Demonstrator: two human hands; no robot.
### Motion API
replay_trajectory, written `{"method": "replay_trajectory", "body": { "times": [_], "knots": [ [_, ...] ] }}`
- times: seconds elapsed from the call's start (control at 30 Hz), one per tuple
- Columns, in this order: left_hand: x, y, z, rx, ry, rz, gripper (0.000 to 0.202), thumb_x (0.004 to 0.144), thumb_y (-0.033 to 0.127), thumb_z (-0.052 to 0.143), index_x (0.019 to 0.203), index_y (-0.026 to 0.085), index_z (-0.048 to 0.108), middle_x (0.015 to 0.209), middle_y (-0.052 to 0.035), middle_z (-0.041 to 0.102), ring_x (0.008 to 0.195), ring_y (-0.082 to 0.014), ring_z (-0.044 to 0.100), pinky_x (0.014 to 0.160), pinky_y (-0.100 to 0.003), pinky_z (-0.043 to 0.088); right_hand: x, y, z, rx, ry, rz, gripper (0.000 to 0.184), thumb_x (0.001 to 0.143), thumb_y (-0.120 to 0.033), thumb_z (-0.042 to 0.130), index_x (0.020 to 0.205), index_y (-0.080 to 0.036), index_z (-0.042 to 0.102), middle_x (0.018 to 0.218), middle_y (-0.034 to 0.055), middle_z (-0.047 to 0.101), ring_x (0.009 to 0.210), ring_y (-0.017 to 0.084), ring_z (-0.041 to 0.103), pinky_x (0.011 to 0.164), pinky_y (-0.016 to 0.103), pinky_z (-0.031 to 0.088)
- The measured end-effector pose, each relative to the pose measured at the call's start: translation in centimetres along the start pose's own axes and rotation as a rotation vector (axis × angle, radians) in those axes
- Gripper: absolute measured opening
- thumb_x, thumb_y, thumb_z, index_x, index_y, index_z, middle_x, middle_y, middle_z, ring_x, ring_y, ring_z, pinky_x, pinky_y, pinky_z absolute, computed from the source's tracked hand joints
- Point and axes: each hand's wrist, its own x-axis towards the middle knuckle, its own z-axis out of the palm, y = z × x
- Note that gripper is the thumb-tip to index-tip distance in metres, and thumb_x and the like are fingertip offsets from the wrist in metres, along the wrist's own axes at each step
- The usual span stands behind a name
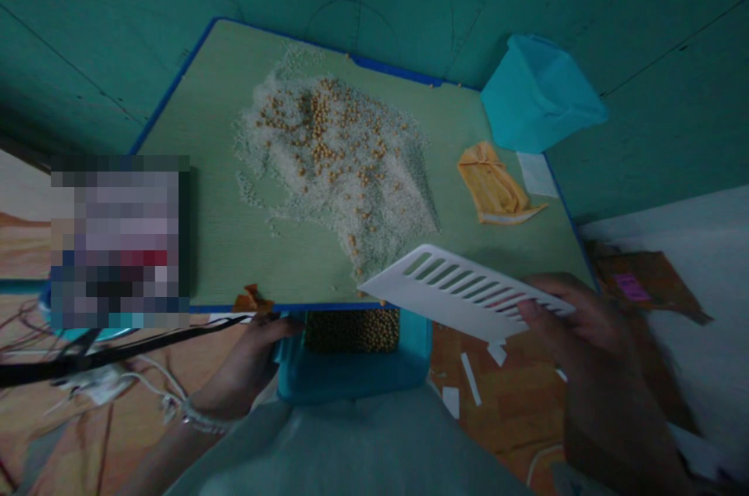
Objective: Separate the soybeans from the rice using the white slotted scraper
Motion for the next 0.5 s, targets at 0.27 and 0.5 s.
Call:
{"method": "replay_trajectory", "body": {
  "times": [0.27, 0.5],
  "knots": [
    [-0.22, 0.16, 0.53, 0.049, 0.023, 0.024, 0.017, 0.042, 0.010, 0.072, 0.054, 0.020, 0.066, 0.051, 0.0079, 0.072, 0.038, -0.0115, 0.055, 0.040, -0.021, 0.046, -0.49, 0.09, 0.22, 0.025, -0.036, -0.062, 0.004, 0.072, -0.029, 0.061, 0.075, -0.027, 0.064, 0.071, -0.0044, 0.064, 0.065, 0.015, 0.057, 0.056, 0.023, 0.042],
    [-0.12, 0.23, 0.36, 0.068, 0.012, 0.031, 0.014, 0.046, 0.012, 0.069, 0.055, 0.022, 0.066, 0.049, 0.0078, 0.070, 0.039, -0.0134, 0.056, 0.044, -0.024, 0.047, -1.01, -0.52, 0.33, 0.066, -0.032, -0.064, 0.010, 0.071, -0.021, 0.061, 0.076, -0.029, 0.064, 0.075, -0.0041, 0.066, 0.070, 0.015, 0.060, 0.057, 0.023, 0.045]
  ]
}}
